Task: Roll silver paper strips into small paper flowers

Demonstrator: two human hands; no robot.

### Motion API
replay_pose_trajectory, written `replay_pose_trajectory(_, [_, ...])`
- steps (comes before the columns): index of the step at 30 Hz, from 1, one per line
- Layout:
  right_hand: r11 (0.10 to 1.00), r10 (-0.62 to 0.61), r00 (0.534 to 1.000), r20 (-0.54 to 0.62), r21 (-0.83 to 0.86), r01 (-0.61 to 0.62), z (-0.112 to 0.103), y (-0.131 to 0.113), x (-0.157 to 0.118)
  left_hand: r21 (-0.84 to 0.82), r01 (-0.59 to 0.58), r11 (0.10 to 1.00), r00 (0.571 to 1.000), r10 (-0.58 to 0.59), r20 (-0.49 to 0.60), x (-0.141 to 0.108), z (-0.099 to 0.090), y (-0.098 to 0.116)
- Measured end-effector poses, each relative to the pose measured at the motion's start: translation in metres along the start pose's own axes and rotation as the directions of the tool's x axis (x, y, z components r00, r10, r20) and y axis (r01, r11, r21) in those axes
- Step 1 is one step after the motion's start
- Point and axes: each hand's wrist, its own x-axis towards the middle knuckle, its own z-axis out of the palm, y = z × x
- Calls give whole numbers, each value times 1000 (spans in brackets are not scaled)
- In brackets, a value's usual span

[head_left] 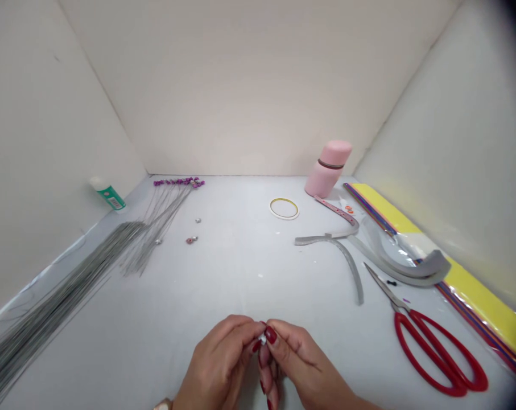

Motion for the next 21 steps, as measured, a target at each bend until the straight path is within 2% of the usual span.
replay_pose_trajectory(4, [1000, -21, 998, -57, -13, 20, 2, 2, 2, -12, 2, 1000, 1000, -2, -17, 2, 5, -2])
replay_pose_trajectory(9, [1000, -10, 997, -80, -19, 8, 2, 0, 4, -31, 154, 988, 988, -154, 26, 4, 7, -3])
replay_pose_trajectory(12, [985, -61, 994, -87, -166, 46, 1, -3, 2, -30, 192, 981, 981, -192, 10, 4, 6, -2])
replay_pose_trajectory(14, [917, -173, 980, -96, -379, 125, 0, -5, 0, -21, 202, 979, 979, -203, -32, 4, 6, -1])
replay_pose_trajectory(16, [793, -276, 959, -64, -579, 190, -1, -7, -3, -10, 197, 980, 978, -197, -71, 4, 6, -1])
replay_pose_trajectory(21, [544, -346, 938, -7, -816, 194, 0, -7, -4, 24, 144, 989, 983, -140, -122, 4, 9, -2])
